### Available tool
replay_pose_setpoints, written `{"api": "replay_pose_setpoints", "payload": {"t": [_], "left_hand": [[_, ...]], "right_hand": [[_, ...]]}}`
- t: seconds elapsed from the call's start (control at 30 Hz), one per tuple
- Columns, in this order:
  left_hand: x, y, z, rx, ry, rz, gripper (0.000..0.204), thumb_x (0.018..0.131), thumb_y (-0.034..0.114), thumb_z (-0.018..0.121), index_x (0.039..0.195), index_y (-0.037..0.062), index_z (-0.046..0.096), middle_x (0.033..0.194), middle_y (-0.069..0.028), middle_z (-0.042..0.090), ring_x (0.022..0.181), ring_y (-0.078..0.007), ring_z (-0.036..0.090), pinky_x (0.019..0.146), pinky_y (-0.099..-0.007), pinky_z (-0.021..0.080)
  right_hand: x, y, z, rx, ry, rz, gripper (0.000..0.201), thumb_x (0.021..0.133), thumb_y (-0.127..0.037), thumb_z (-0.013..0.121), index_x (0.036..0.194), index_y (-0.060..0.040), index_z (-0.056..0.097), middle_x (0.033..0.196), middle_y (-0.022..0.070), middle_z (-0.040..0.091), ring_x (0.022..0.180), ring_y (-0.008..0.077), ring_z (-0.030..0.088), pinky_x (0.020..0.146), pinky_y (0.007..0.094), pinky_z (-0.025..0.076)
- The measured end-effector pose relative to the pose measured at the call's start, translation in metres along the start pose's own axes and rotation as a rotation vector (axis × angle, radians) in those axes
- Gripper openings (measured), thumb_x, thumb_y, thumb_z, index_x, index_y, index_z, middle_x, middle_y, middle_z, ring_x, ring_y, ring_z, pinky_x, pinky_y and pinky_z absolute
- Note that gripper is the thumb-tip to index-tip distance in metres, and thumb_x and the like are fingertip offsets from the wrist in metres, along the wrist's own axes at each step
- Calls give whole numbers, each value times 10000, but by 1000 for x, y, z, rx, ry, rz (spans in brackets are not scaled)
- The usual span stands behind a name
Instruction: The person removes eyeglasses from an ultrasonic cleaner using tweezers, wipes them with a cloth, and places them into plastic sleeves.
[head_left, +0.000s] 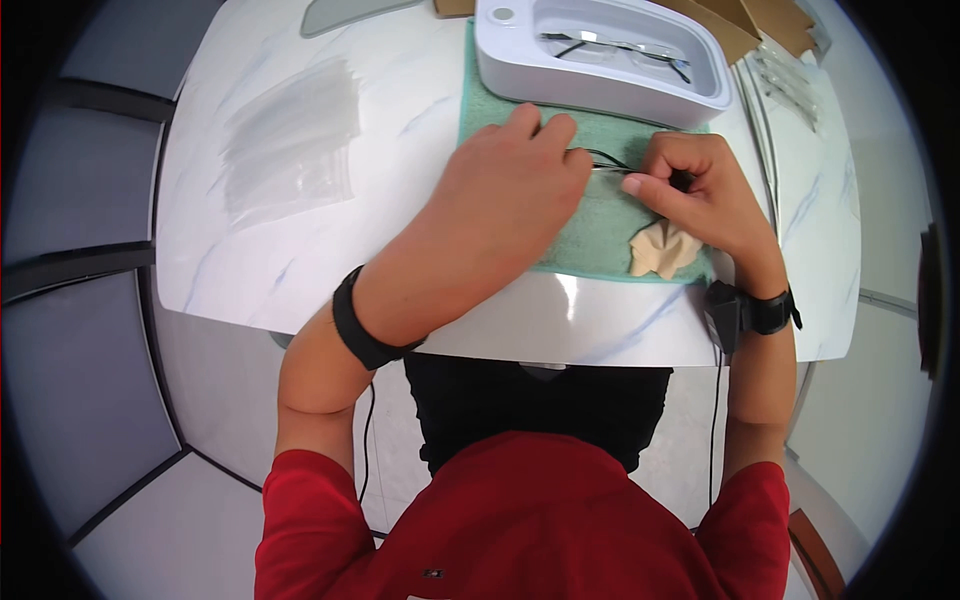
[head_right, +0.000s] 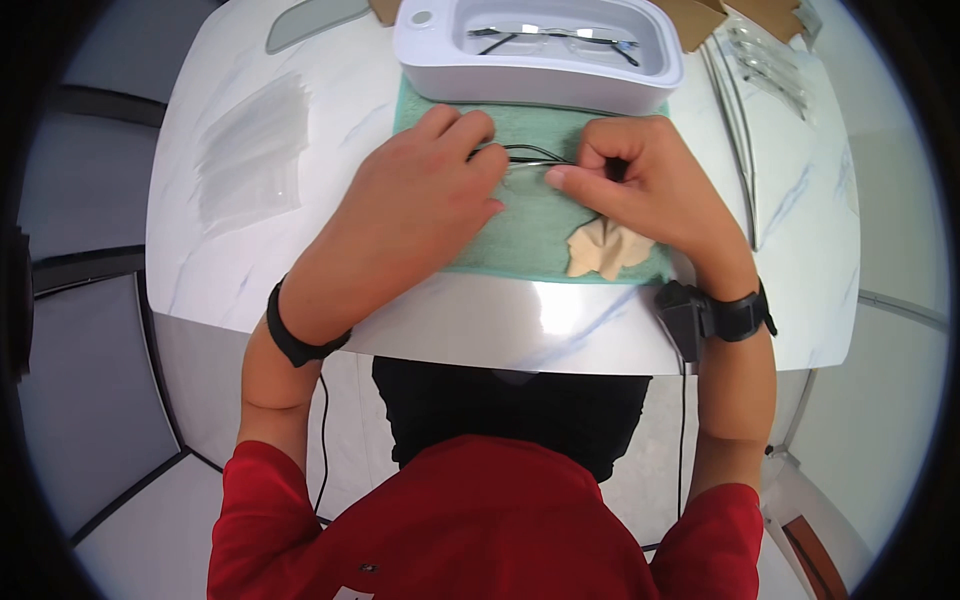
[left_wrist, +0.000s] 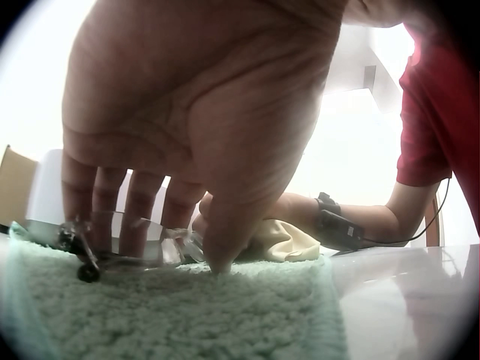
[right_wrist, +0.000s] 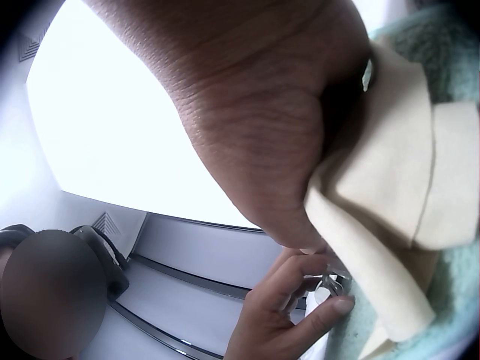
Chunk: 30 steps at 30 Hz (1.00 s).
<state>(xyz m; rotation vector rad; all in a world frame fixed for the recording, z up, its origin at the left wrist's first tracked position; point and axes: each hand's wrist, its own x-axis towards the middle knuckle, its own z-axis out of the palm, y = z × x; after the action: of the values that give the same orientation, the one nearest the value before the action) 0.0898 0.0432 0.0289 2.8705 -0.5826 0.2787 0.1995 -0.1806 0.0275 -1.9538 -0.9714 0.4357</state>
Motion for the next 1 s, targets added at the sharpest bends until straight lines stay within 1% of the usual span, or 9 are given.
{"api": "replay_pose_setpoints", "payload": {"t": [0.03,0.1,0.2,0.33,0.4,0.83,0.9,1.0], "left_hand": [[0,1,0,-11,8,11,254,785,162,786,960,43,646,1039,-74,572,1005,-250,576,843,-342,545],[1,1,-1,-8,-2,-17,260,781,155,787,965,38,645,1052,-68,575,1021,-250,578,850,-346,545],[1,3,-5,-56,-6,-21,258,782,147,786,966,34,644,1065,-65,579,1040,-249,578,860,-352,544],[2,3,-6,-50,-18,-18,256,785,143,783,967,32,640,1069,-67,579,1040,-252,576,863,-359,539],[2,3,-6,-51,-26,-25,256,786,142,782,968,33,638,1070,-69,579,1041,-256,574,865,-367,536],[3,5,-10,-35,-39,-9,241,790,131,774,947,32,621,1070,-72,584,1042,-262,574,863,-375,534],[3,5,-11,-54,-47,-17,230,795,127,767,942,31,618,1065,-74,585,1038,-263,575,863,-377,532],[3,4,-8,-40,-35,-15,214,802,125,758,934,34,617,1067,-78,586,1035,-265,575,864,-377,530]], "right_hand": [[0,-1,0,26,-11,21,410,887,-146,781,633,-39,477,579,-54,410,568,34,352,500,245,281],[0,-2,1,11,2,15,407,889,-153,780,629,-42,488,570,-55,411,558,36,352,497,244,280],[0,-1,0,8,-7,6,390,884,-168,786,632,-41,518,562,-50,433,546,48,366,492,249,293],[0,-3,-1,45,0,11,384,881,-171,788,633,-40,526,557,-47,433,543,51,371,493,248,295],[-1,-8,-5,20,-63,90,348,890,-109,756,663,-32,505,627,-34,462,609,62,383,551,263,304],[-1,-6,-6,71,-14,81,332,900,-113,751,665,-39,528,615,-55,486,610,44,396,554,248,314],[-1,-8,-6,126,21,116,340,902,-110,750,658,-43,523,618,-62,489,607,37,393,552,243,311],[-1,-8,-5,105,54,101,353,902,-108,751,648,-47,514,620,-65,485,605,33,390,548,241,307]]}}
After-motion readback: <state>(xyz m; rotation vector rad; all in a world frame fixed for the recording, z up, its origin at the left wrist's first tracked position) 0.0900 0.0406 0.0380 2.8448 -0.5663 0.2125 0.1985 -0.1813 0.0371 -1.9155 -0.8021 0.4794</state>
